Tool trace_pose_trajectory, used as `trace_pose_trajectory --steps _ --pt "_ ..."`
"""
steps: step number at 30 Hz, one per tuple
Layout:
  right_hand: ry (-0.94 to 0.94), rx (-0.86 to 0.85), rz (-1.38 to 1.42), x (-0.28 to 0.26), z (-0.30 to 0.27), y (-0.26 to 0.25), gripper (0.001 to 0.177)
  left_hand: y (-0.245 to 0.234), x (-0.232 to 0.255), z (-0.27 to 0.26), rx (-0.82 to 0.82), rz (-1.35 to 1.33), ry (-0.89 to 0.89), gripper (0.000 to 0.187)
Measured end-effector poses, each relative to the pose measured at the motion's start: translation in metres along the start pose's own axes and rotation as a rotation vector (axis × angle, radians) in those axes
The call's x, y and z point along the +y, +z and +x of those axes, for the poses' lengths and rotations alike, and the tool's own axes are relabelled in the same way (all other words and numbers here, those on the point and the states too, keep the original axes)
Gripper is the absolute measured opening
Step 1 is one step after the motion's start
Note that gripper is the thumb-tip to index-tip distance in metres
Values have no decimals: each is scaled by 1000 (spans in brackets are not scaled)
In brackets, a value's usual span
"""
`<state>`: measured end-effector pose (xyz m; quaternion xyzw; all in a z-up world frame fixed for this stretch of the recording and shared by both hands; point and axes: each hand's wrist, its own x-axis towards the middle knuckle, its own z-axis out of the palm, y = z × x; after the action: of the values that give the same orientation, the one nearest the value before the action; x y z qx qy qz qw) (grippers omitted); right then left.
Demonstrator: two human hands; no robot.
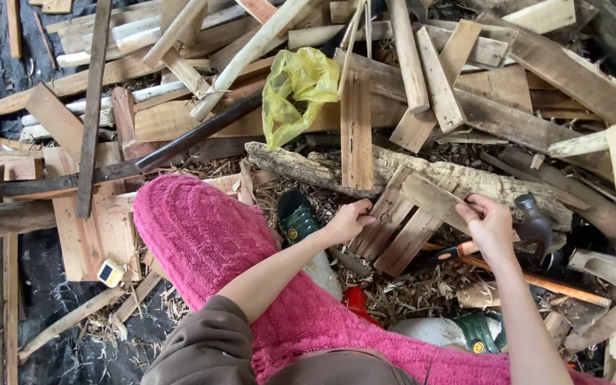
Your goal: Dismantling wooden scraps and removing nails using a hammer
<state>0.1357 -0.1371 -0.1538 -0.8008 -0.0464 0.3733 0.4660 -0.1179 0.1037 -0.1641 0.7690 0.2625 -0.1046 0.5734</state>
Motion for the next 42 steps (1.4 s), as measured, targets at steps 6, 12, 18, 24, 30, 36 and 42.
trace_pose_trajectory --steps 6,12,18,24,30,36,42 --pt "-131 50 -278 -43 -37 18 27 4 5 -7 57 -97 -5 24" --pt "-96 83 -439 -106 -80 31 30 1 -8 -1 63 -75 28 24" --pt "-198 91 -449 -94 -75 31 29 0 -1 -5 84 -128 1 31" --pt "-340 86 -326 -66 -53 25 21 -2 -1 -3 125 -137 14 26" --pt "-355 34 -309 -60 -43 21 25 -1 5 -5 114 -189 -25 27" --pt "-372 3 -258 -57 -41 25 25 -8 25 -10 141 -231 -11 30" --pt "-355 -17 -275 -68 -50 23 28 -1 7 0 82 -156 -21 27"
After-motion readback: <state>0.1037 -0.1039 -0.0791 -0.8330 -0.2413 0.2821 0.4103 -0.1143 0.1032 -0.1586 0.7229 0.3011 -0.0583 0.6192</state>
